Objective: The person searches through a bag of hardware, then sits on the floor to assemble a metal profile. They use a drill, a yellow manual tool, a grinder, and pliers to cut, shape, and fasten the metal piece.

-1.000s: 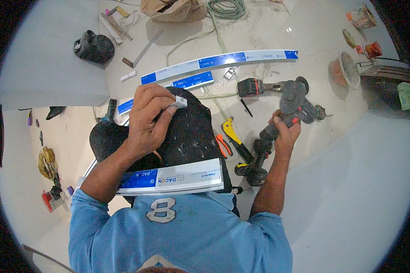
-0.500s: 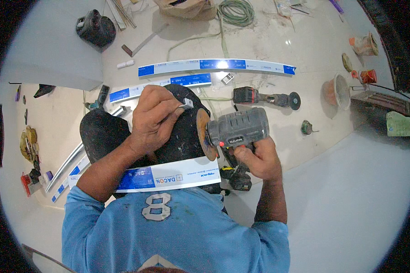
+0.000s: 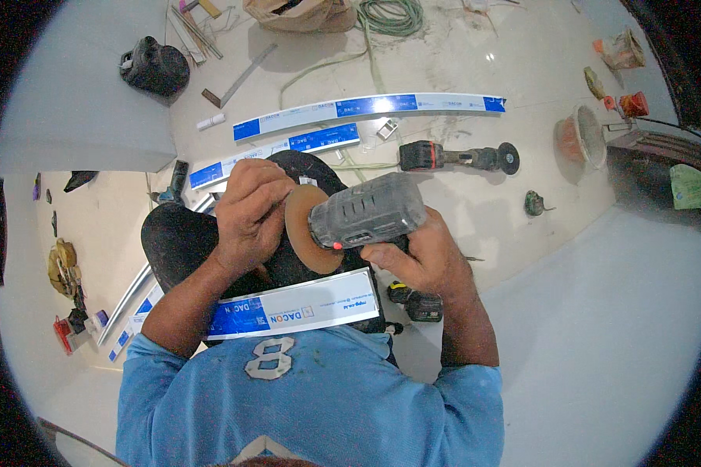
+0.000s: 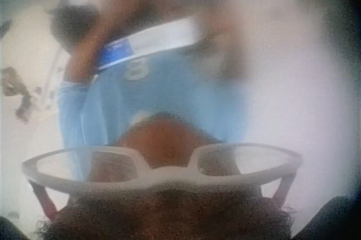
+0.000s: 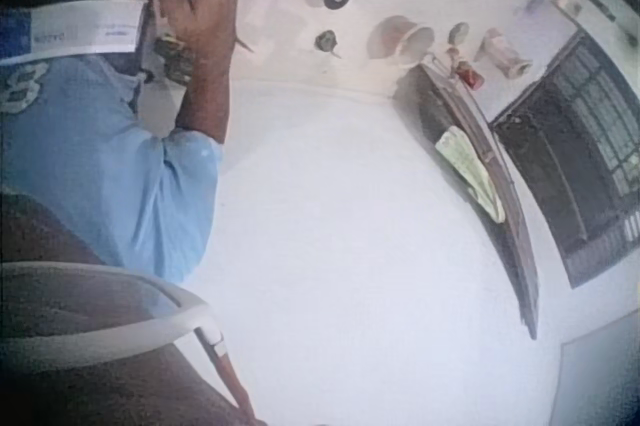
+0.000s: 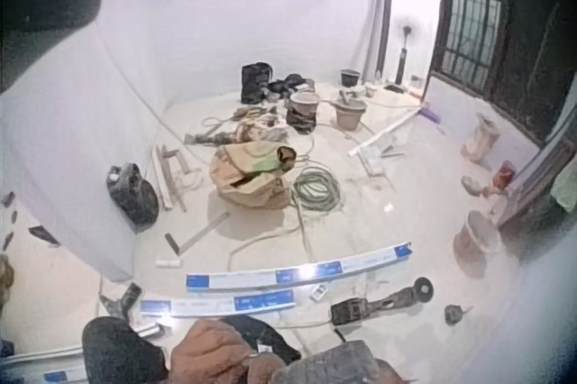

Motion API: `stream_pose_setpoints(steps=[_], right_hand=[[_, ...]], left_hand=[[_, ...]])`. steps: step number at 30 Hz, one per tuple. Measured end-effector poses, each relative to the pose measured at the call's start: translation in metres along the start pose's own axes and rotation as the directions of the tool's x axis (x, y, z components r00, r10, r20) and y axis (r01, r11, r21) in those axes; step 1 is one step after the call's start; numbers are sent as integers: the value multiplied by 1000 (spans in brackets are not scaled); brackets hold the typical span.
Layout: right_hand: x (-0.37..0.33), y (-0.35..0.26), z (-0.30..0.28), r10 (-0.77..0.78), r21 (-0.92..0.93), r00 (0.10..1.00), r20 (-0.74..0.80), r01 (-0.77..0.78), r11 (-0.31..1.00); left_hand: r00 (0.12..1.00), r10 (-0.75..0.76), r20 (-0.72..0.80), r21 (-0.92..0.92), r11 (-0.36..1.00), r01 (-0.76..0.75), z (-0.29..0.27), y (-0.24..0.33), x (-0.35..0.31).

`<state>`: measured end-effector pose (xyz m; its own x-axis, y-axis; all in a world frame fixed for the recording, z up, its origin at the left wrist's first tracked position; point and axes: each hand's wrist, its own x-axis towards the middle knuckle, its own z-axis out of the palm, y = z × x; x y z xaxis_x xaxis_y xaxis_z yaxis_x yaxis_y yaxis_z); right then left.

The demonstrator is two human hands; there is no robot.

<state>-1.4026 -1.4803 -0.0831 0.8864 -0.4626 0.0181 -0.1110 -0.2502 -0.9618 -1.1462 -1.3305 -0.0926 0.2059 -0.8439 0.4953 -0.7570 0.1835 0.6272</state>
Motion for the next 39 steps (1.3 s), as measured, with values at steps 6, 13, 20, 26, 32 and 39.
stream_pose_setpoints(steps=[6,13,20,26,32,39], right_hand=[[2,4,3,3,22,1000,-23,-3,1000],[2,8,2,-41,-18,999,-3,41,999],[2,15,4,-56,-49,998,-9,55,997],[3,14,5,-62,-58,998,-15,61,996],[7,9,4,14,18,998,-57,-13,1000],[-10,16,3,6,118,994,-108,7,993]], left_hand=[[1000,-10,7,-8,1000,10,2,1,1],[1000,-9,15,-9,1000,10,3,0,2],[1000,-19,10,-17,1000,19,2,-1,1],[1000,-12,6,-7,1000,12,1,-1,1],[1000,-25,12,-31,999,25,0,-2,1],[999,-49,-1,-38,998,49,1,-3,-1]])
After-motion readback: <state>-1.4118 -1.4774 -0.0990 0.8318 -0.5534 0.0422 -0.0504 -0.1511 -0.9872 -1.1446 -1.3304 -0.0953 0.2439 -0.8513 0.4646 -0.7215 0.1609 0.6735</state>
